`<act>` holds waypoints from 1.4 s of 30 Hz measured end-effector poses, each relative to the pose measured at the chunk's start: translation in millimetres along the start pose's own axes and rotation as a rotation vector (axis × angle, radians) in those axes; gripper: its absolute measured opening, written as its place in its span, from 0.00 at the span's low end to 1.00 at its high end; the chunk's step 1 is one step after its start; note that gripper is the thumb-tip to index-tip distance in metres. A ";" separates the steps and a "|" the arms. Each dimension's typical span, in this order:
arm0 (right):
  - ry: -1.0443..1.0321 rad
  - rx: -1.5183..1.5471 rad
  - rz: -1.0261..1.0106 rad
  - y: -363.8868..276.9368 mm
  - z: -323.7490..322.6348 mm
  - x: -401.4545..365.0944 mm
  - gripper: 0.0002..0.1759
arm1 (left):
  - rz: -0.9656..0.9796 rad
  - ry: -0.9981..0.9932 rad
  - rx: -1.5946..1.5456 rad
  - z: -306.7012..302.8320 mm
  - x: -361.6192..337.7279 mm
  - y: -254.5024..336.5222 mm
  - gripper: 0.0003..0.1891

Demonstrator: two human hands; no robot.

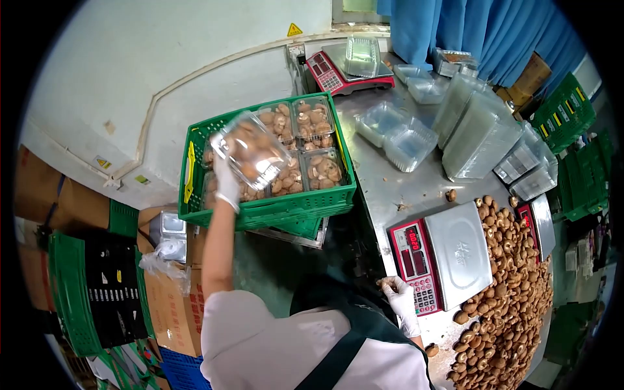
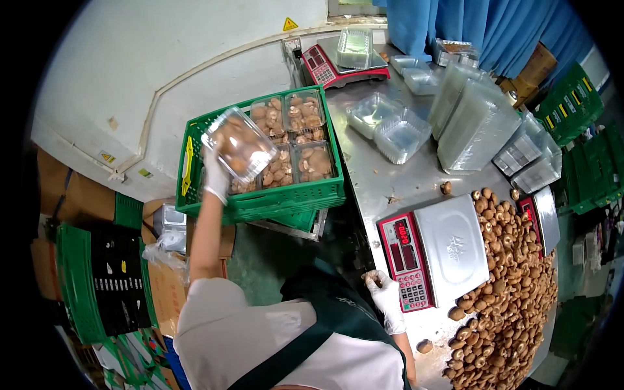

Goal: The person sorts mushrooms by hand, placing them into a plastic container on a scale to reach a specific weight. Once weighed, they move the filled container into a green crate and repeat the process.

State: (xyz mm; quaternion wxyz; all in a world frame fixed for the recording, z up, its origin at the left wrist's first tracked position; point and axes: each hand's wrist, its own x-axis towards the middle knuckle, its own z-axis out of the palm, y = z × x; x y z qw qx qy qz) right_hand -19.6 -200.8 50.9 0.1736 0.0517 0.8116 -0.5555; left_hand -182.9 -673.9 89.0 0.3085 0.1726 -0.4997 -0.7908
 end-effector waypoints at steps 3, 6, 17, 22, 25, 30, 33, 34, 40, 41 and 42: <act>-0.016 0.113 0.088 14.7 8.7 2.0 0.04 | 0.023 -0.067 0.242 -23.8 86.1 25.5 0.28; 0.019 -0.070 0.054 -7.4 11.3 -1.7 0.05 | 0.110 0.049 1.146 -64.1 159.4 -26.1 0.47; 0.092 0.087 0.183 17.8 11.6 -5.8 0.06 | 0.064 0.012 1.518 -25.2 138.5 -83.6 0.23; 0.100 0.124 0.208 42.1 18.4 -4.5 0.06 | 0.080 -0.087 0.803 43.7 68.8 -116.2 0.09; 0.121 0.136 0.202 43.2 19.4 -3.0 0.07 | -0.752 -0.144 0.382 78.6 44.6 -143.2 0.30; 0.102 0.040 0.158 30.0 20.0 -9.0 0.06 | -0.694 0.099 -0.135 86.0 74.1 -200.0 0.30; 0.102 -0.012 0.173 34.1 21.4 -13.2 0.06 | -0.713 0.196 -0.087 91.9 79.5 -201.2 0.28; 0.097 0.010 0.194 36.9 23.4 -15.1 0.06 | -0.736 0.250 -0.083 96.8 79.9 -195.7 0.23; 0.055 0.021 0.265 23.3 30.5 -17.4 0.06 | -0.758 0.200 -0.232 99.7 103.2 -201.0 0.12; 0.057 0.026 0.267 20.4 29.7 -15.2 0.06 | -0.749 0.203 -0.330 103.0 104.5 -198.6 0.11; 0.052 0.036 0.282 18.7 29.4 -14.1 0.05 | -0.728 0.150 -0.398 106.2 101.9 -188.3 0.09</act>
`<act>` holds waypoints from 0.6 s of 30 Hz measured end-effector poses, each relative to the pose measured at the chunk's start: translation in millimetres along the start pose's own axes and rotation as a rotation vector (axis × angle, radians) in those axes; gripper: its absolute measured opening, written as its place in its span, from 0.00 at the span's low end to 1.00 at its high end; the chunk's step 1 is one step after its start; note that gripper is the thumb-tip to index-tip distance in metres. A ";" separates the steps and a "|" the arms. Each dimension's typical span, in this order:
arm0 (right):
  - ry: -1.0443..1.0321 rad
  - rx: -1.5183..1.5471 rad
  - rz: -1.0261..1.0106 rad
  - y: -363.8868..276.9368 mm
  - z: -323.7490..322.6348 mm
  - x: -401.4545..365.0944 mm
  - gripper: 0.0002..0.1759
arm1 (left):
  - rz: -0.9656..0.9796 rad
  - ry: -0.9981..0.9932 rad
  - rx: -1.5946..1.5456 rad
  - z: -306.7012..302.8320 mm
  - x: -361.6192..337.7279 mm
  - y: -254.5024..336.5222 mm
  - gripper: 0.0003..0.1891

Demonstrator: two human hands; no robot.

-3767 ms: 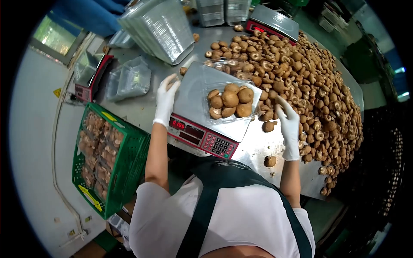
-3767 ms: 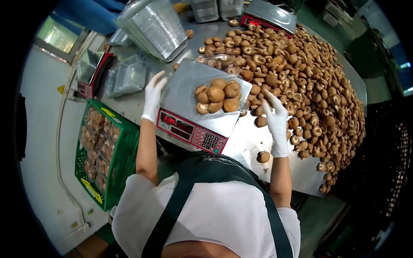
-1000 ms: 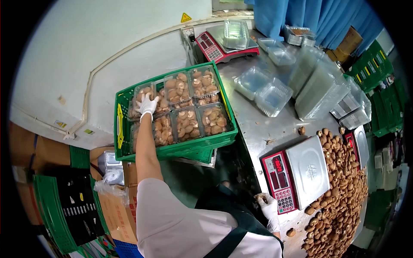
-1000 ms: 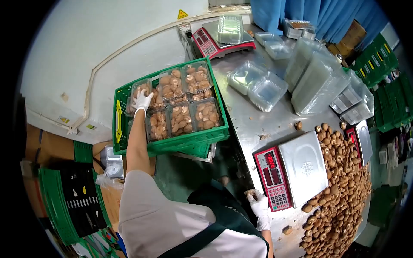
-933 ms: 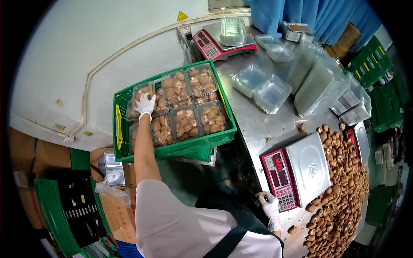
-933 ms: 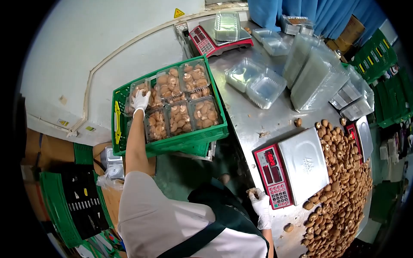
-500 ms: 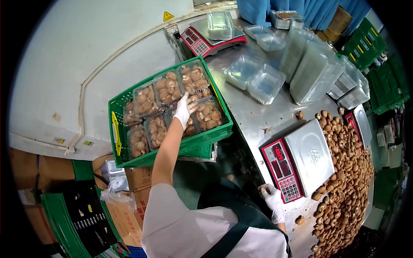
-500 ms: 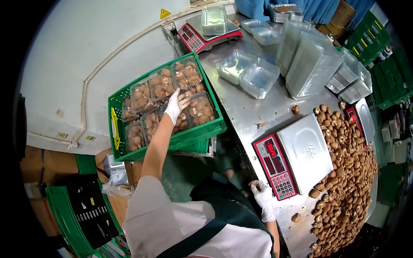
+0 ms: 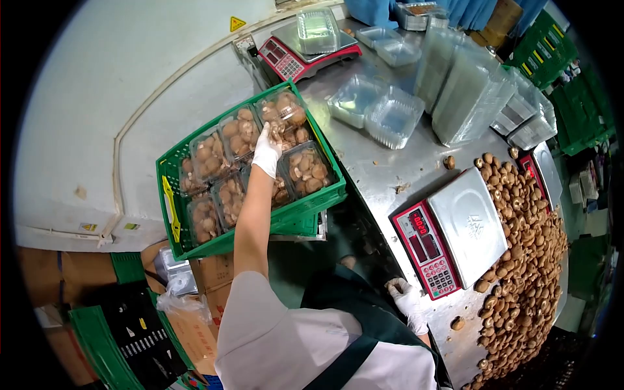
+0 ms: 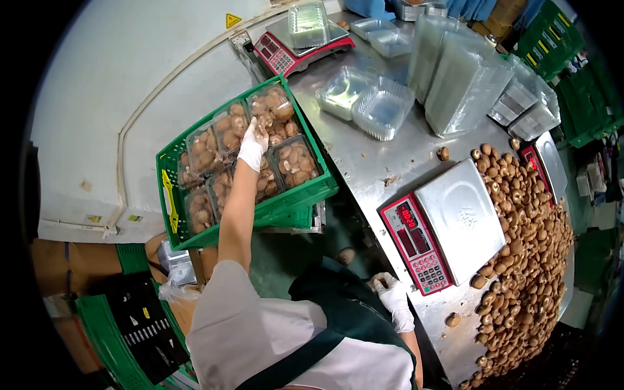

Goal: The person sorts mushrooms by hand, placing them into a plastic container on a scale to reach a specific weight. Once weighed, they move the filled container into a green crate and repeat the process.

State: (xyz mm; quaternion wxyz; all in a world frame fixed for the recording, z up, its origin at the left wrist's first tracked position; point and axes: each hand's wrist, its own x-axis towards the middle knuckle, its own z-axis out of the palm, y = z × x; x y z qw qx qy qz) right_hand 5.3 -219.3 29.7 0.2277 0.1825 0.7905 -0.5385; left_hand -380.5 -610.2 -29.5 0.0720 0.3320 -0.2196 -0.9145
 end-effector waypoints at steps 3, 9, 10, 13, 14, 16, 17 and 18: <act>-0.007 0.029 0.013 -1.4 -0.3 2.4 0.06 | -0.004 0.066 -0.068 18.7 -11.2 7.1 0.08; 0.052 -0.114 -0.018 7.5 0.6 4.4 0.06 | 0.036 0.064 -0.051 30.9 -16.4 16.9 0.08; 0.061 -0.127 -0.057 11.6 0.9 4.7 0.07 | 0.025 0.062 -0.056 31.2 -14.1 20.0 0.07; 0.070 -0.137 -0.081 12.2 0.9 2.9 0.07 | 0.018 0.056 -0.049 38.0 -20.5 24.5 0.06; 0.067 -0.137 -0.069 11.7 0.3 2.4 0.07 | 0.012 0.031 -0.041 39.4 -26.2 25.8 0.07; 0.070 -0.139 -0.072 15.5 0.2 3.1 0.08 | -0.028 -0.025 -0.020 40.6 -30.6 28.9 0.07; 0.071 -0.141 -0.074 17.2 0.3 3.1 0.08 | -0.028 -0.027 -0.018 39.6 -30.7 30.9 0.07; 0.073 -0.138 -0.074 13.2 -0.4 2.0 0.08 | -0.052 -0.085 -0.011 38.9 -32.2 32.3 0.06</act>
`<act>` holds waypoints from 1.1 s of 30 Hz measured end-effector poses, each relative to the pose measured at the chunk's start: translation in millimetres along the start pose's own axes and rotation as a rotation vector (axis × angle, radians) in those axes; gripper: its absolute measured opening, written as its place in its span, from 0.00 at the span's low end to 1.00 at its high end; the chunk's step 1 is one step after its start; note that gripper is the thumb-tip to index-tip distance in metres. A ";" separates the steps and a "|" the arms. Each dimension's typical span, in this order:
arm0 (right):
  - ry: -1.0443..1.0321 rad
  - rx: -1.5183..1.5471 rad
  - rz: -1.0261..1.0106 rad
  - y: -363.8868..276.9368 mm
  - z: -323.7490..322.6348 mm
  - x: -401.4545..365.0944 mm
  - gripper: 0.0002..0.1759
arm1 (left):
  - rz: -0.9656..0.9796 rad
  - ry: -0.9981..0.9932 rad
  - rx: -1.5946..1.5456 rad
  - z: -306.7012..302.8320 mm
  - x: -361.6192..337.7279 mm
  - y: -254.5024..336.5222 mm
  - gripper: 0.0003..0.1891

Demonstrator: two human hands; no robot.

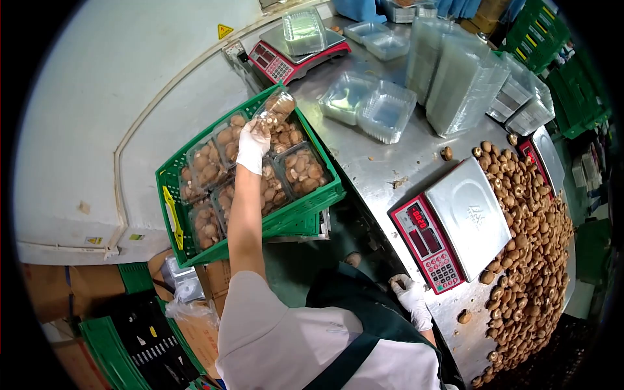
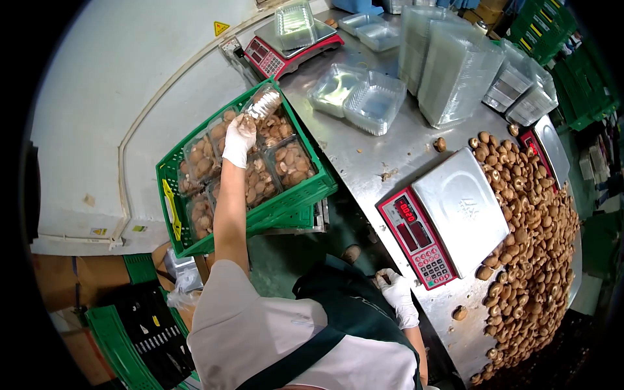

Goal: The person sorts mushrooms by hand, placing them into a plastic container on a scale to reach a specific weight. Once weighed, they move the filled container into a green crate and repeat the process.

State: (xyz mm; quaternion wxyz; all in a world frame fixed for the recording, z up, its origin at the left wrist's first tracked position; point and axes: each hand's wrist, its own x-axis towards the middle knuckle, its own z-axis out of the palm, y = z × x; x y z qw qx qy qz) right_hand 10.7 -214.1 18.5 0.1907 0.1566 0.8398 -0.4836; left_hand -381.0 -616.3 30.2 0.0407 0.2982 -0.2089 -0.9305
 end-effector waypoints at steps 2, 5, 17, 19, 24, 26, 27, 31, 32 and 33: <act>-0.012 -0.051 0.025 -11.1 -4.4 -2.0 0.08 | -0.049 -0.032 0.015 1.1 -2.6 -0.2 0.06; 0.019 -0.078 -0.044 3.1 -2.6 -0.5 0.09 | -0.144 -0.229 0.008 -3.4 -6.0 -1.8 0.06; 0.285 0.044 -0.204 -9.7 -42.4 -0.5 0.11 | -0.400 -0.568 0.310 63.7 -188.1 -183.9 0.08; 0.346 0.179 -0.198 -19.4 -62.1 -2.9 0.11 | -0.374 -0.681 0.396 54.4 -210.0 -244.8 0.08; 0.577 0.639 -0.110 -7.5 -100.9 -6.0 0.14 | -0.457 -0.761 0.595 24.6 -285.9 -362.6 0.07; 0.655 0.690 -0.038 -6.1 -119.4 -15.9 0.17 | -0.531 -0.767 0.750 10.6 -318.1 -385.0 0.06; 0.674 0.690 0.011 -1.3 -128.3 -20.5 0.19 | -0.577 -0.872 0.868 -1.7 -323.5 -397.0 0.09; 0.786 0.777 0.037 57.3 -140.0 -20.5 0.16 | -0.571 -1.293 1.212 -1.8 -353.9 -401.9 0.16; 0.813 0.745 0.022 69.1 -143.0 -19.3 0.14 | -0.369 -1.536 1.405 10.6 -354.4 -397.4 0.14; 0.835 0.713 0.009 79.4 -146.6 -17.9 0.13 | -0.135 -1.768 1.584 25.0 -355.0 -392.5 0.12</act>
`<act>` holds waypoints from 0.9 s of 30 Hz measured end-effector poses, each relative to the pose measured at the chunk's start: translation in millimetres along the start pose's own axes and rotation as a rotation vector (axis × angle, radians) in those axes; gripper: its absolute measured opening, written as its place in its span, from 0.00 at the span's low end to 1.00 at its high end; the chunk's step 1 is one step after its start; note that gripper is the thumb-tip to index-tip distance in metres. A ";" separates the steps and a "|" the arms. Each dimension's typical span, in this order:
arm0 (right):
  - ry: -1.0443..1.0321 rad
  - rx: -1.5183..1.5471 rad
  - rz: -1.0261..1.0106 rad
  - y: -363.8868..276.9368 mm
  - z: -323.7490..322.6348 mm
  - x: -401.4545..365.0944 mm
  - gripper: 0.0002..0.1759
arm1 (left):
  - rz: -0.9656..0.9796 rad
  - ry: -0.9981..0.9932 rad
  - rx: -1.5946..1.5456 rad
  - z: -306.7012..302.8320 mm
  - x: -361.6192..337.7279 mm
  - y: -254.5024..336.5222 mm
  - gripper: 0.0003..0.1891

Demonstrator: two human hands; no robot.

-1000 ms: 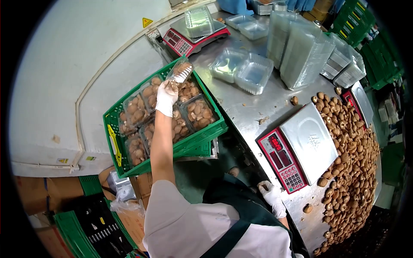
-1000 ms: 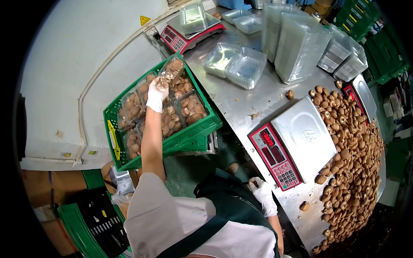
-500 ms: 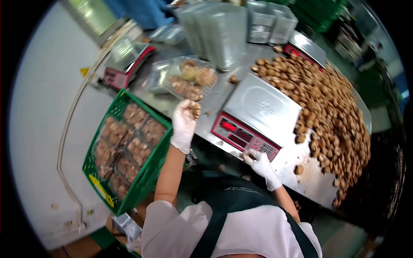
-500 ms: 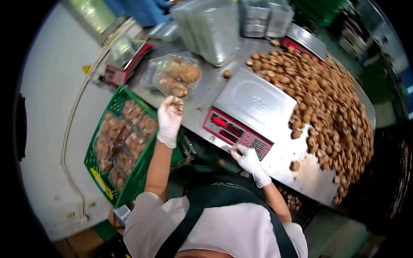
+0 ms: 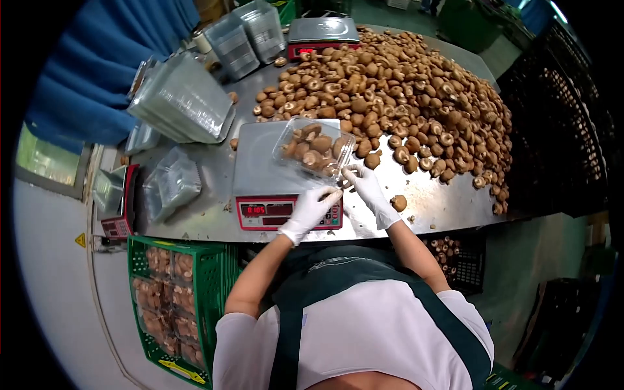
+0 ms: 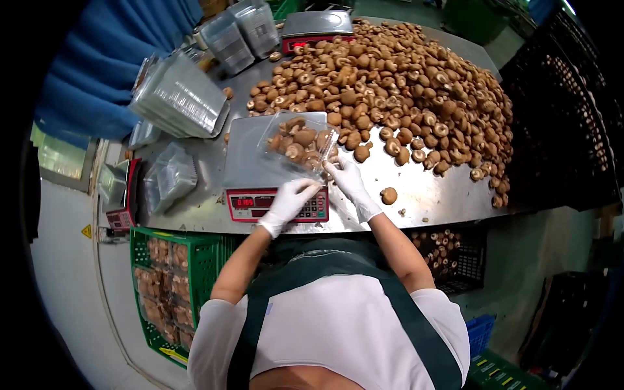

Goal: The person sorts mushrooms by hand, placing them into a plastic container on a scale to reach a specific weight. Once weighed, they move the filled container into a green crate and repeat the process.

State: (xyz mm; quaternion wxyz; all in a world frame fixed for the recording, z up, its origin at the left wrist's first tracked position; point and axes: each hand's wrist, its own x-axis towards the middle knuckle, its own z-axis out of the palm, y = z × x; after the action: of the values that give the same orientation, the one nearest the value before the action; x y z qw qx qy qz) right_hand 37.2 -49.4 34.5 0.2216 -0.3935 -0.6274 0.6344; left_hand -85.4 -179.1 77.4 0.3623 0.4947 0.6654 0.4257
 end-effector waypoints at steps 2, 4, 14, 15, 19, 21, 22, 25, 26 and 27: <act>0.010 0.108 -0.017 -4.9 -14.2 11.1 0.10 | 0.260 0.112 0.101 -25.3 7.2 27.1 0.09; 0.000 0.121 0.049 -21.0 -23.1 15.2 0.10 | 0.679 0.206 0.544 -61.6 37.6 34.5 0.18; 0.039 0.147 -0.093 -8.5 -32.0 63.1 0.14 | 0.378 -0.205 1.245 -93.3 125.9 15.4 0.58; 0.038 0.141 -0.094 -10.3 -31.5 61.3 0.17 | 0.321 -0.126 1.266 -86.1 126.3 17.1 0.57; 0.034 0.057 0.007 -12.1 -24.7 54.1 0.13 | 0.045 0.108 1.260 -45.4 117.8 32.0 0.50; -0.076 0.137 0.032 -10.0 -14.9 53.5 0.12 | -0.010 0.122 1.322 -35.0 114.5 33.6 0.48; -0.141 0.236 0.043 -13.3 -9.8 50.9 0.11 | -0.056 0.086 1.302 -31.8 113.2 38.7 0.47; -0.195 0.220 0.004 -5.4 0.7 48.5 0.07 | -0.061 -0.045 1.291 -38.4 105.1 47.6 0.49; -0.213 0.240 0.055 -2.0 2.3 49.2 0.07 | -0.048 -0.093 1.285 -43.3 102.0 49.4 0.50; -0.229 0.307 0.070 -3.9 0.8 47.5 0.07 | -0.038 -0.120 1.300 -46.1 99.4 49.7 0.50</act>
State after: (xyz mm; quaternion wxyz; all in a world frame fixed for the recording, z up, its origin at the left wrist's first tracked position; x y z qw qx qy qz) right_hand 7.6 -12.6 27.8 0.1839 -0.3018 -0.5301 0.7708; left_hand -134.3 -85.3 134.6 0.0333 0.6241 0.7744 -0.0984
